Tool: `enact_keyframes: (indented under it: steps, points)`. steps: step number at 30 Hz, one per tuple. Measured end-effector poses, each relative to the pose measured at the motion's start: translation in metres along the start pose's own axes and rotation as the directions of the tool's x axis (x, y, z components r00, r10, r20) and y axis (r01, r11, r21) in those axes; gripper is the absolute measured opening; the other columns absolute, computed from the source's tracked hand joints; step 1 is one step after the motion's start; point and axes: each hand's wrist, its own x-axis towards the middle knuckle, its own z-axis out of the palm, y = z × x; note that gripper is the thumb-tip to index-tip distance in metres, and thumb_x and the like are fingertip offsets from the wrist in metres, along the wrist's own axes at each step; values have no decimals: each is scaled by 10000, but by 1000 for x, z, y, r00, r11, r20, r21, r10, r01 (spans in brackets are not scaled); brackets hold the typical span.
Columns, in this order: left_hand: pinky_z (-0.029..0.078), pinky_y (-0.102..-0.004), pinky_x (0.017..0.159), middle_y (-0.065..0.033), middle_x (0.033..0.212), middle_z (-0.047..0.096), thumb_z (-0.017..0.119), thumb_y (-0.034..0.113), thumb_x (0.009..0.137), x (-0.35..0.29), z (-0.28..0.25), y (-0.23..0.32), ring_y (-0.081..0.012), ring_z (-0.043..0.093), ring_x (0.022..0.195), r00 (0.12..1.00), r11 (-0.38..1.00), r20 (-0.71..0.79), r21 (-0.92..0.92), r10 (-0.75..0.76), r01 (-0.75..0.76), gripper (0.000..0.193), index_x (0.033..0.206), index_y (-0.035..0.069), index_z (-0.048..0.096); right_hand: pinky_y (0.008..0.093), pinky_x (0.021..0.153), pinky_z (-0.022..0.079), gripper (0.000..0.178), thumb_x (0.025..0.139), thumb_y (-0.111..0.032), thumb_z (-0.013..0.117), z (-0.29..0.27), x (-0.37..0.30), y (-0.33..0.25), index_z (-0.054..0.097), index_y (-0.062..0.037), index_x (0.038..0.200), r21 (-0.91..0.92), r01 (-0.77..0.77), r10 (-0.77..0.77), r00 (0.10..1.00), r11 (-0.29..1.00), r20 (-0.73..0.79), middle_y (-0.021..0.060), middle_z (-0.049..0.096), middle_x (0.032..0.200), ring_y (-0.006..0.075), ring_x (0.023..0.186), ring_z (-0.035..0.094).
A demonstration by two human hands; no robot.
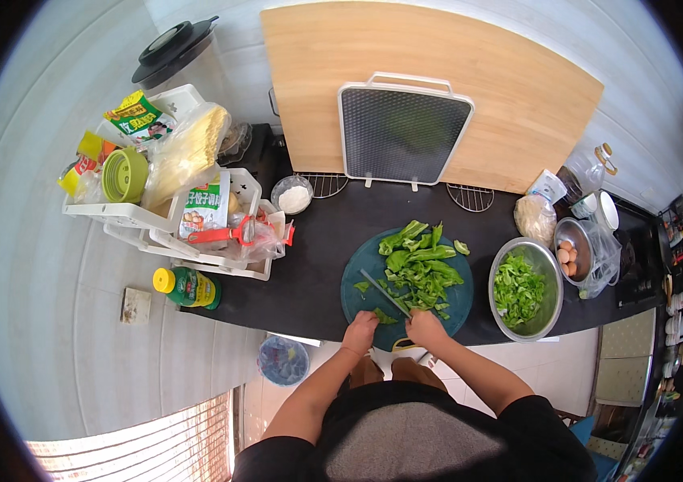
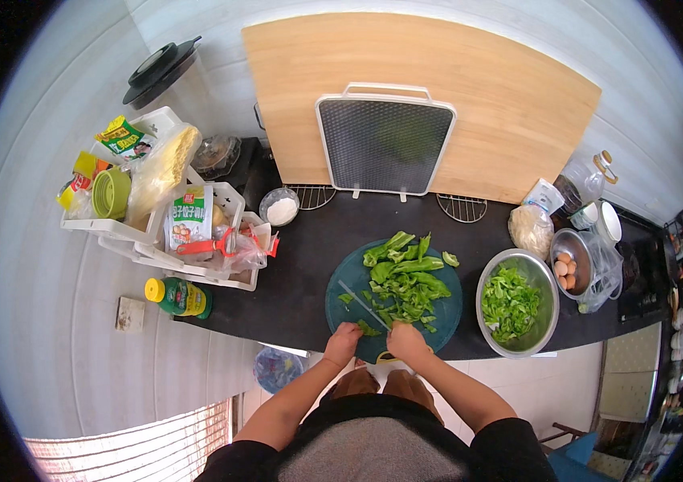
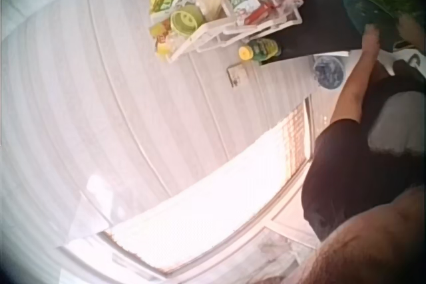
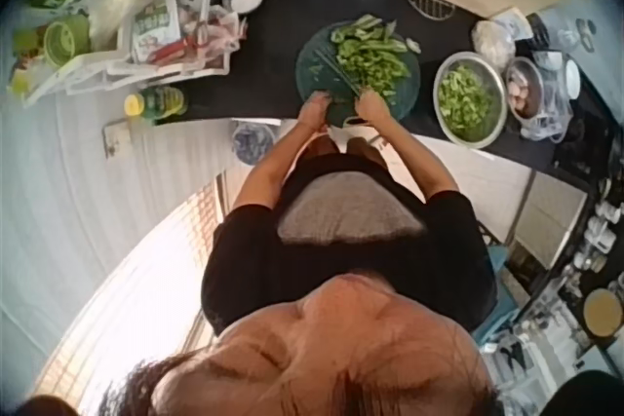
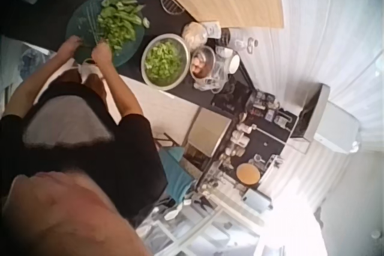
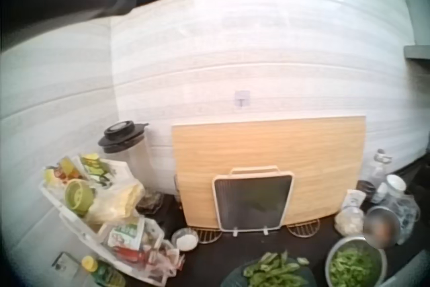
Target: The person chops green leafy vegetables on a blue cutting board using a knife. They slice the vegetables into smaller pieces and transfer them into a metal bowl. The person handles the vegetables one at a time, maintaining a steady chopping rhythm.
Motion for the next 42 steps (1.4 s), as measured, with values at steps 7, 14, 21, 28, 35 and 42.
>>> enact_keyframes:
  steps: [7, 14, 21, 28, 35, 42]
  points:
    - [482, -330, 757, -90, 913, 566, 487, 21, 691, 3, -4, 2, -273, 535, 888, 997, 997, 55, 63, -52, 49, 168, 807, 41, 608, 457, 668, 494, 158, 736, -126, 523, 21, -14, -2, 582, 18, 761, -85, 51, -34, 983, 995, 182, 235, 613, 736, 395, 726, 608]
    - [472, -349, 785, -105, 895, 572, 486, 22, 686, 2, 1, 2, -287, 531, 897, 999, 1000, -23, 9, -27, 27, 172, 807, 37, 607, 424, 687, 512, 187, 688, -93, 524, 35, 9, -11, 601, 41, 793, -161, 74, -34, 970, 984, 240, 254, 620, 790, 382, 762, 624]
    - [468, -350, 776, -110, 870, 556, 489, 22, 687, 2, -5, -4, -296, 527, 893, 995, 998, 99, 63, 2, -8, 132, 781, 30, 582, 442, 693, 506, 173, 703, -101, 524, 38, 22, -27, 610, 33, 770, -91, 124, -108, 979, 988, 171, 255, 613, 784, 380, 772, 621]
    - [473, -349, 747, -102, 876, 548, 545, 47, 729, 18, -6, 7, -288, 529, 857, 997, 997, 39, 45, 65, -67, 117, 828, 34, 606, 455, 680, 489, 167, 726, -124, 535, 0, -4, 42, 602, 30, 716, -17, -119, 118, 993, 993, -24, 248, 598, 723, 404, 726, 596]
    - [457, -363, 803, -133, 1031, 535, 630, 105, 783, 120, -20, 28, -298, 508, 952, 991, 986, -42, 102, -127, 131, 291, 1049, 2, 575, 471, 692, 484, 196, 754, -188, 577, -42, -44, 50, 597, 5, 779, 110, -263, 274, 956, 959, -104, 240, 607, 735, 403, 738, 593]
    - [437, -403, 867, -172, 1110, 462, 707, 161, 732, 166, 3, 35, -338, 446, 1054, 892, 907, 191, 191, -410, 376, 472, 1108, -17, 485, 466, 680, 487, 174, 761, -206, 577, -48, -71, 77, 603, -34, 771, 102, -298, 309, 944, 949, -115, 214, 614, 720, 388, 708, 599]
